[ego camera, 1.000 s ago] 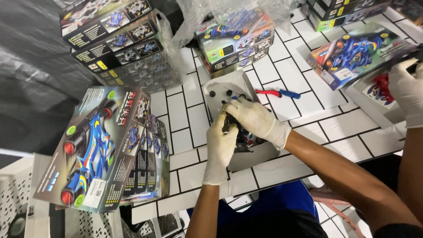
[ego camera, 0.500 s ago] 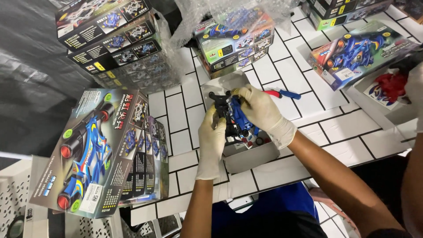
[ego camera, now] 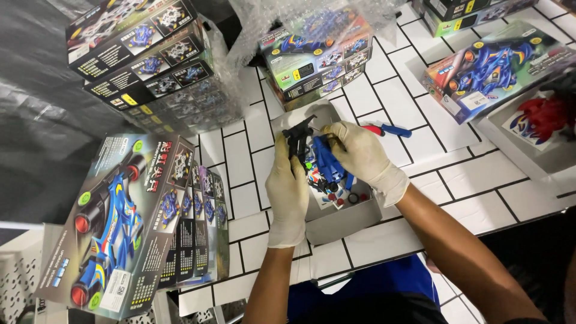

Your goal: The person assembles a blue toy car by attaching wheels and a chassis to a body, then places it into a box. They repeat the process with a yellow toy car, attaching wheels and a chassis before placing it into a box.

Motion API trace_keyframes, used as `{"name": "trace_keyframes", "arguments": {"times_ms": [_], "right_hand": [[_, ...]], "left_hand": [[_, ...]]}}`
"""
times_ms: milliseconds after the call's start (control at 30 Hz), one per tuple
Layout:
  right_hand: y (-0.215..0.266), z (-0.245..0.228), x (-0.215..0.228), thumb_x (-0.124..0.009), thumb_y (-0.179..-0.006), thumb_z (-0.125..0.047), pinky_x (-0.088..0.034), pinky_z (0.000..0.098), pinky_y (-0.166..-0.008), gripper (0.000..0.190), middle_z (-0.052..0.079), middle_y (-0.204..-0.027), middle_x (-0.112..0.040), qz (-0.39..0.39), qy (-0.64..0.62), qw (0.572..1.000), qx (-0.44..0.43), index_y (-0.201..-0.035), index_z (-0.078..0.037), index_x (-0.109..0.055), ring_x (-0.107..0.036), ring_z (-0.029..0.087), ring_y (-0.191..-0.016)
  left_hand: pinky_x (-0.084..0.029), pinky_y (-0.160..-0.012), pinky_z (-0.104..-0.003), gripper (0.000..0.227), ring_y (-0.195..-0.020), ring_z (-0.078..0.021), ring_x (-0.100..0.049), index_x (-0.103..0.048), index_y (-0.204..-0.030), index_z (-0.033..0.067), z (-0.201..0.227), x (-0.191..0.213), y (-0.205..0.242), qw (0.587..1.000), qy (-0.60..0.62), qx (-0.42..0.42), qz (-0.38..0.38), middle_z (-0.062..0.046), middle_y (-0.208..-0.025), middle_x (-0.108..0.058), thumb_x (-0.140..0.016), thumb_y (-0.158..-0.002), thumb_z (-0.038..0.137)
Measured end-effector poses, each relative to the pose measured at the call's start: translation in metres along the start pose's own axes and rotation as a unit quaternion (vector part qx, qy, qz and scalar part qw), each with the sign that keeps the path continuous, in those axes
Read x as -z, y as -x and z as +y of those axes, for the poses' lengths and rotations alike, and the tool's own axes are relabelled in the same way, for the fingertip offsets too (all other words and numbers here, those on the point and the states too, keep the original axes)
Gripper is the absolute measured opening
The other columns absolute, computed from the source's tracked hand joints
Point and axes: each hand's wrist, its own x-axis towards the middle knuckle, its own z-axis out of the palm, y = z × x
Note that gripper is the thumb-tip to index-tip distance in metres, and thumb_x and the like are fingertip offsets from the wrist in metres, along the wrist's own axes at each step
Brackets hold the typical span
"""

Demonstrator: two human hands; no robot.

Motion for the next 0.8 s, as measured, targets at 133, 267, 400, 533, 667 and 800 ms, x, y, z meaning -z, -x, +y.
{"name": "trace_keyframes", "arguments": {"times_ms": [133,267,400,533,667,800], "right_hand": [[0.005,0.010,-0.002,-0.066,-0.085,-0.008,-0.057,0.0337,-0.067,0.010,0.003,-0.075,-0.062,-0.003,-0.001,1.000,0.010,-0.087,-0.018,-0.062,-0.070,0.026,-0.077],[0.006,0.008,0.004,-0.067,-0.086,-0.006,-0.057,0.0355,-0.069,0.009,0.005,-0.081,-0.065,0.002,-0.053,0.999,0.003,-0.085,-0.014,-0.063,-0.070,0.028,-0.079],[0.004,0.000,0.015,-0.075,-0.091,-0.011,-0.058,0.0340,-0.073,0.011,0.006,-0.089,-0.071,0.032,-0.170,0.985,-0.011,-0.085,-0.011,-0.066,-0.072,0.028,-0.083],[0.004,-0.008,0.016,-0.080,-0.089,-0.014,-0.057,0.0368,-0.076,0.015,0.010,-0.092,-0.073,0.033,-0.236,0.971,-0.029,-0.089,-0.007,-0.067,-0.073,0.032,-0.087],[0.011,-0.006,0.010,-0.086,-0.084,-0.018,-0.057,0.0370,-0.077,0.023,0.007,-0.094,-0.072,0.048,-0.229,0.971,-0.057,-0.093,-0.010,-0.066,-0.073,0.029,-0.088],[0.015,-0.008,0.009,-0.084,-0.085,-0.014,-0.057,0.0371,-0.075,0.022,0.003,-0.092,-0.067,0.057,-0.139,0.989,-0.011,-0.094,-0.012,-0.064,-0.070,0.027,-0.085]], "left_hand": [[-0.051,-0.102,-0.046,0.050,-0.122,-0.0367,-0.062,-0.044,-0.148,0.0078,-0.004,-0.008,-0.001,0.999,0.023,-0.015,0.038,-0.021,-0.137,-0.063,-0.048,-0.099,0.006],[-0.054,-0.099,-0.042,0.047,-0.116,-0.0301,-0.068,-0.053,-0.142,0.0132,0.001,-0.008,-0.008,0.990,0.114,0.046,0.068,-0.014,-0.120,-0.072,-0.056,-0.095,0.007],[-0.057,-0.094,-0.033,0.046,-0.102,-0.0197,-0.074,-0.062,-0.132,0.0151,0.014,-0.003,-0.014,0.962,0.230,0.141,0.046,-0.008,-0.106,-0.077,-0.061,-0.087,0.004],[-0.056,-0.095,-0.034,0.050,-0.105,-0.0203,-0.073,-0.060,-0.135,0.0160,0.023,-0.002,-0.006,0.950,0.248,0.190,0.003,-0.010,-0.113,-0.075,-0.064,-0.086,0.007],[-0.054,-0.100,-0.043,0.052,-0.117,-0.0330,-0.068,-0.056,-0.141,0.0101,0.027,0.001,0.001,0.941,0.266,0.207,-0.044,-0.020,-0.130,-0.068,-0.061,-0.090,0.004],[-0.051,-0.104,-0.046,0.054,-0.122,-0.0385,-0.063,-0.056,-0.141,0.0071,0.020,-0.006,0.004,0.939,0.288,0.184,-0.039,-0.024,-0.138,-0.060,-0.059,-0.088,-0.002]]}}
